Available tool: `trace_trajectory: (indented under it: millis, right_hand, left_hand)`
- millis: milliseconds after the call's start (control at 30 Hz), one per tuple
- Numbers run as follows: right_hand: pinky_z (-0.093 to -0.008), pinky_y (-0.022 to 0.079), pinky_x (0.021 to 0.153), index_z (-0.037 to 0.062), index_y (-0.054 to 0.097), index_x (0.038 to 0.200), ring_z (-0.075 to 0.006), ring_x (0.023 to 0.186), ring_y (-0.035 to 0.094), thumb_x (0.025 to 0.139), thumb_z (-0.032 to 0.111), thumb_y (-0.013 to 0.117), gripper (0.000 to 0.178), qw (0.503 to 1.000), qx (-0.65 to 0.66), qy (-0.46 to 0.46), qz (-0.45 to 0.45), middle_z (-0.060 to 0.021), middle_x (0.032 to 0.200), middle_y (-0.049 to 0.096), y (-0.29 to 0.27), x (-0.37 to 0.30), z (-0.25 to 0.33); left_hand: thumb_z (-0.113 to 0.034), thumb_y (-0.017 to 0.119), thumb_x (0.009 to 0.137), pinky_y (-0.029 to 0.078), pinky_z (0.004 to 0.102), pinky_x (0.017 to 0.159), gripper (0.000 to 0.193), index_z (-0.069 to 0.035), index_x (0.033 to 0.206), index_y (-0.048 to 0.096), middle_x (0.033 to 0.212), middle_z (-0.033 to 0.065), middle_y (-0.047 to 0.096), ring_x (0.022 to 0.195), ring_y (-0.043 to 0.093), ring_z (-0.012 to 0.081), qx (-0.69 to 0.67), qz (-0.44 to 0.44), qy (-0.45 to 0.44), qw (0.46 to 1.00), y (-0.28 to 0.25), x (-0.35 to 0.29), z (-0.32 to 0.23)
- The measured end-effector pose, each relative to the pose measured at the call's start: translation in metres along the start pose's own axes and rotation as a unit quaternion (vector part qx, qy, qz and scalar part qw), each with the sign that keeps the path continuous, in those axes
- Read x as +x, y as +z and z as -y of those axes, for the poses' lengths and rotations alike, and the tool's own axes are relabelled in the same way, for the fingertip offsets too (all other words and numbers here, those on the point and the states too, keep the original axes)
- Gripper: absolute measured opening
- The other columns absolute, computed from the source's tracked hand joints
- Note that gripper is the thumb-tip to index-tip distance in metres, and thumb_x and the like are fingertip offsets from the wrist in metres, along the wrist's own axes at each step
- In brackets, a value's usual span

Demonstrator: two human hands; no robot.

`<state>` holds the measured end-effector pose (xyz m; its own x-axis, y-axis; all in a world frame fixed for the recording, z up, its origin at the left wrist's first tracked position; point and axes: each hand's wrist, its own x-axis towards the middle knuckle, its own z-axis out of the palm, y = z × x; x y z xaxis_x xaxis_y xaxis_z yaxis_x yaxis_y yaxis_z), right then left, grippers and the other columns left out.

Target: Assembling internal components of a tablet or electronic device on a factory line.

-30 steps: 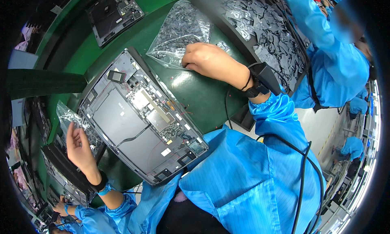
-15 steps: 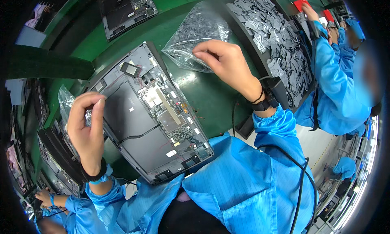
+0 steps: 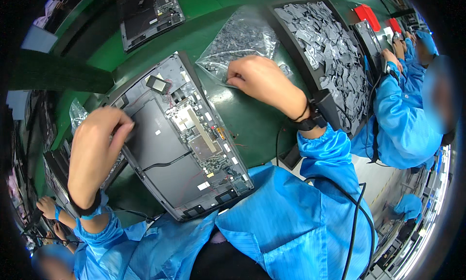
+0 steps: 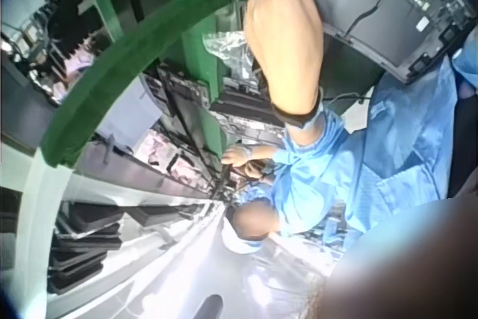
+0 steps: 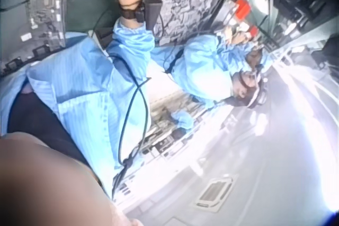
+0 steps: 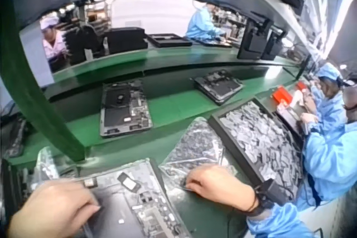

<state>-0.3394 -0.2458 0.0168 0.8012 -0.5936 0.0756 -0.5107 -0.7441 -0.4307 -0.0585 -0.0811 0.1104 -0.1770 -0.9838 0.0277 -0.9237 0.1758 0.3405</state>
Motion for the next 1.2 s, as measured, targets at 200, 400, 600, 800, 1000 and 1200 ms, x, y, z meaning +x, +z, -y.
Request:
trace_trajectory:
  millis: [200, 400, 600, 800, 1000, 1200]
  right_hand:
    - [-0.0396, 0.051, 0.069, 0.0033, 0.066, 0.086, -0.0319, 0.078, 0.064, 0.082, 0.013, 0.067, 0.010, 0.998, -0.002, 0.020, -0.054, -0.0121, 0.080, 0.066, 0.005, -0.007, -0.020]
    - [-0.0407, 0.051, 0.070, 0.0049, 0.067, 0.084, -0.0325, 0.080, 0.064, 0.081, 0.014, 0.067, 0.009, 0.999, -0.001, 0.027, -0.026, -0.0117, 0.081, 0.066, 0.003, 0.000, -0.014]
    - [-0.0440, 0.052, 0.073, 0.0056, 0.065, 0.079, -0.0337, 0.082, 0.064, 0.077, 0.014, 0.065, 0.008, 0.993, -0.112, -0.019, -0.039, -0.0126, 0.078, 0.065, 0.008, 0.000, -0.018]
    - [-0.0383, 0.053, 0.065, 0.0030, 0.069, 0.085, -0.0302, 0.068, 0.066, 0.087, 0.017, 0.060, 0.017, 0.987, 0.041, -0.029, -0.156, -0.0157, 0.078, 0.068, -0.063, 0.091, -0.067]
    - [-0.0426, 0.055, 0.069, -0.0039, 0.068, 0.103, -0.0387, 0.076, 0.069, 0.086, 0.048, 0.060, 0.055, 0.937, -0.117, 0.295, -0.145, -0.0198, 0.099, 0.070, -0.128, 0.137, -0.204]
    - [-0.0417, 0.052, 0.088, -0.0009, 0.068, 0.111, -0.0416, 0.101, 0.065, 0.081, 0.043, 0.067, 0.053, 0.918, -0.144, 0.364, -0.067, -0.0200, 0.118, 0.066, -0.087, 0.169, -0.224]
  left_hand:
    - [-0.004, 0.066, 0.080, 0.048, 0.0395, 0.068, 0.008, 0.001, 0.085, 0.063, 0.081, 0.0156, 0.063, 0.075, 0.060, 0.0333, -0.026, -0.011, -0.131, 0.991, 0.016, -0.033, 0.030]
    - [-0.004, 0.063, 0.082, 0.049, 0.0434, 0.075, 0.008, 0.004, 0.086, 0.064, 0.088, 0.0198, 0.065, 0.084, 0.061, 0.0389, -0.014, 0.006, -0.216, 0.976, 0.048, -0.063, 0.069]
    - [-0.002, 0.064, 0.081, 0.046, 0.0450, 0.087, 0.019, 0.006, 0.097, 0.060, 0.103, 0.0227, 0.063, 0.098, 0.058, 0.0422, 0.008, -0.093, -0.167, 0.982, 0.060, -0.049, 0.060]
    - [-0.005, 0.061, 0.087, 0.047, 0.0405, 0.088, 0.016, 0.005, 0.099, 0.064, 0.104, 0.0205, 0.065, 0.098, 0.060, 0.0386, -0.058, -0.149, -0.212, 0.964, 0.043, -0.062, 0.044]
    - [-0.006, 0.060, 0.090, 0.047, 0.0371, 0.088, 0.014, 0.003, 0.099, 0.066, 0.102, 0.0164, 0.067, 0.097, 0.063, 0.0315, -0.154, -0.176, -0.246, 0.941, 0.056, -0.072, 0.036]
    - [-0.002, 0.059, 0.089, 0.046, 0.0323, 0.092, 0.014, 0.003, 0.100, 0.067, 0.106, 0.0134, 0.067, 0.101, 0.062, 0.0241, -0.241, -0.214, -0.241, 0.915, 0.028, -0.076, 0.018]
